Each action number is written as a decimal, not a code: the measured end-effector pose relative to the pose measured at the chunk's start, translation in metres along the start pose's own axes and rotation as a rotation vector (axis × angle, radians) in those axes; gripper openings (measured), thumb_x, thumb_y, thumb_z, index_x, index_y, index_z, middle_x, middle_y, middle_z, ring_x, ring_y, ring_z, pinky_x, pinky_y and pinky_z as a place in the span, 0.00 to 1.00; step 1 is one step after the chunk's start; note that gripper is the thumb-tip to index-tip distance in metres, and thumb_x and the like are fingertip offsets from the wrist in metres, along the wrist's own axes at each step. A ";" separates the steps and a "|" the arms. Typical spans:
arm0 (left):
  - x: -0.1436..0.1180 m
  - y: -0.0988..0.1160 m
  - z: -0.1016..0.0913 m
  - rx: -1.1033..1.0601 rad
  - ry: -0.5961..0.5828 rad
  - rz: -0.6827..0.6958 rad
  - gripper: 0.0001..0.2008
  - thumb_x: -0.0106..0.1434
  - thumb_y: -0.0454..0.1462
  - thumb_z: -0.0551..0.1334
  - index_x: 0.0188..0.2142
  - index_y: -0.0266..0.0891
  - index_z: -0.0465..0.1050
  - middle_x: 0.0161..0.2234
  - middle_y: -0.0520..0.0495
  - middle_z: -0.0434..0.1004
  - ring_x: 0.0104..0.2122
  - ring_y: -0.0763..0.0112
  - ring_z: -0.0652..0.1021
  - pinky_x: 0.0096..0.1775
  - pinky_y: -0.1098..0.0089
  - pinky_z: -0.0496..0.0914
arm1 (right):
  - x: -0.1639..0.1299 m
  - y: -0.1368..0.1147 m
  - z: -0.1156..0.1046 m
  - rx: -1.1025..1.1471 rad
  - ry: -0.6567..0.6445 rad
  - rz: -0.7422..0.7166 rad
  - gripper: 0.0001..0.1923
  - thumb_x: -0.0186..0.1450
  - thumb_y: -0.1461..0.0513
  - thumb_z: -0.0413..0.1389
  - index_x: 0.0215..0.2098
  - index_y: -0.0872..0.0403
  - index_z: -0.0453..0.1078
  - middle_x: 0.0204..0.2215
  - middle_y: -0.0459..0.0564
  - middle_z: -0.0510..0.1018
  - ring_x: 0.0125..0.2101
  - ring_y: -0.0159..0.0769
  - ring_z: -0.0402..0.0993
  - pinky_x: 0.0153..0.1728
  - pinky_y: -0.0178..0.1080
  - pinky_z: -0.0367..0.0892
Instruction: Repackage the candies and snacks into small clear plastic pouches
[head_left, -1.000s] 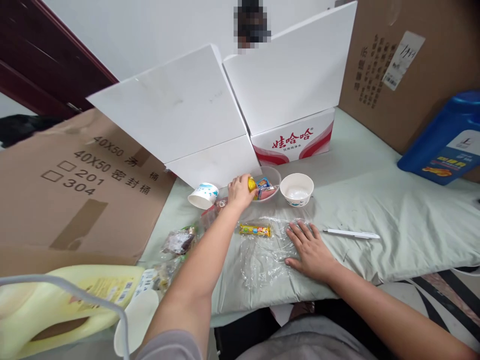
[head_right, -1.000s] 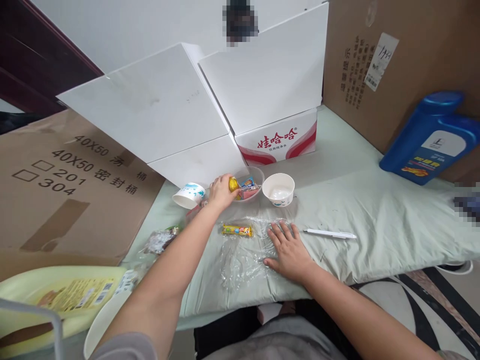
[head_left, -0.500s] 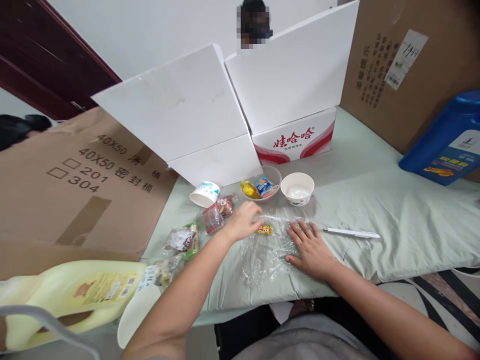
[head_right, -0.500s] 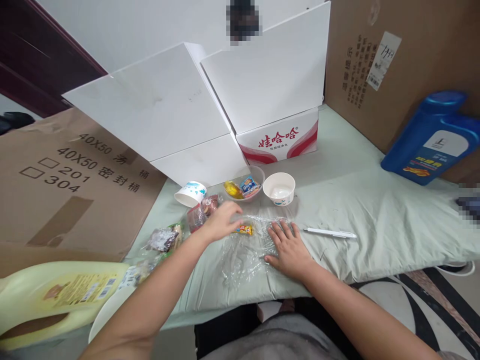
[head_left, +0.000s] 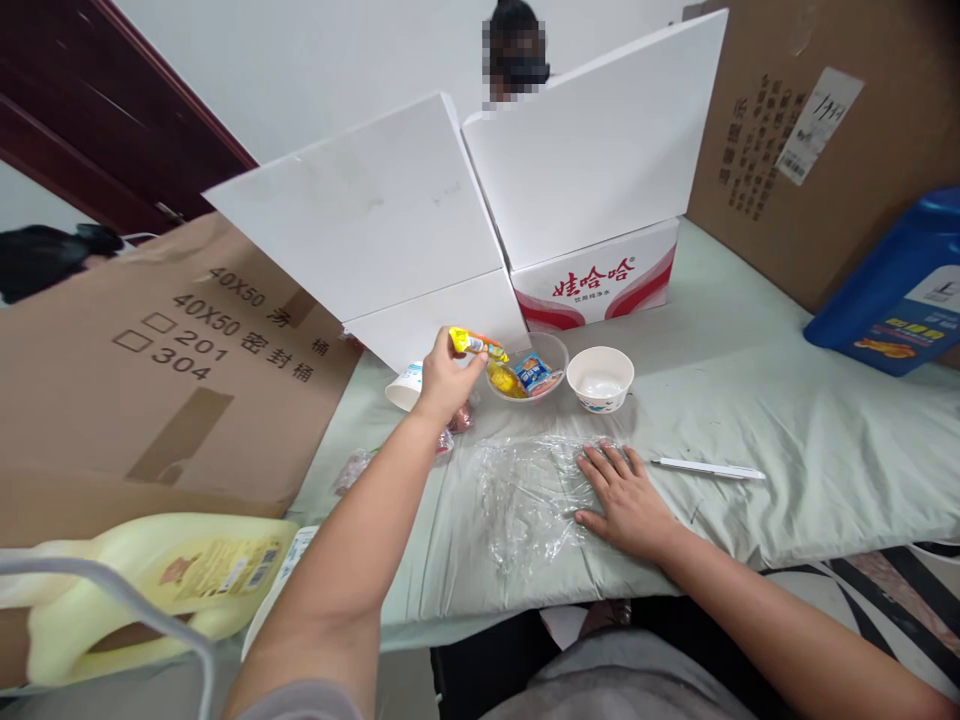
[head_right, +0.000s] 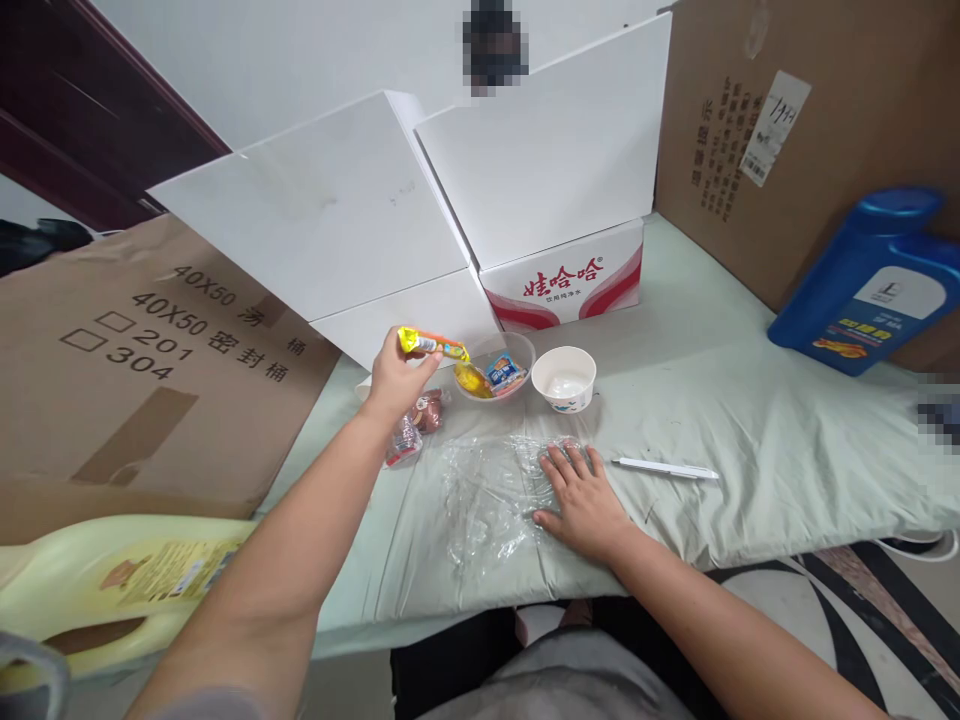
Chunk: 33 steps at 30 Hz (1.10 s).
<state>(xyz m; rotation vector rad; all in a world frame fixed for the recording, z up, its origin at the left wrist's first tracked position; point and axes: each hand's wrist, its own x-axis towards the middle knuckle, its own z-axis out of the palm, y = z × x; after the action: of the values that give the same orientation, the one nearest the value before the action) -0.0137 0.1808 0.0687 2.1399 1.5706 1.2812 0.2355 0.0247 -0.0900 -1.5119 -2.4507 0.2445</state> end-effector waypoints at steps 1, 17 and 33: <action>0.011 -0.002 0.006 0.006 0.015 -0.013 0.13 0.56 0.37 0.63 0.41 0.41 0.65 0.39 0.51 0.77 0.38 0.69 0.76 0.43 0.68 0.71 | 0.000 0.000 0.000 0.002 -0.003 0.001 0.40 0.65 0.40 0.45 0.66 0.56 0.57 0.66 0.57 0.58 0.66 0.56 0.46 0.63 0.59 0.39; -0.087 -0.012 0.038 0.200 -0.172 0.234 0.10 0.59 0.30 0.53 0.38 0.40 0.70 0.39 0.45 0.74 0.44 0.64 0.75 0.49 0.62 0.70 | 0.002 0.002 0.000 0.004 0.003 0.005 0.40 0.66 0.40 0.45 0.66 0.56 0.57 0.66 0.58 0.57 0.66 0.55 0.46 0.63 0.58 0.38; -0.226 -0.002 0.041 0.476 -0.713 0.307 0.29 0.67 0.43 0.55 0.66 0.45 0.54 0.69 0.44 0.49 0.68 0.52 0.49 0.64 0.45 0.44 | -0.012 0.017 -0.058 -0.042 0.087 0.314 0.21 0.70 0.55 0.47 0.54 0.59 0.69 0.48 0.61 0.76 0.48 0.52 0.70 0.47 0.51 0.64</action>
<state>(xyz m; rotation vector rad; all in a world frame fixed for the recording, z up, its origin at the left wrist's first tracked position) 0.0010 0.0023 -0.0755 2.7547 1.3345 0.0993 0.2723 0.0221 -0.0409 -1.8808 -2.1574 0.1806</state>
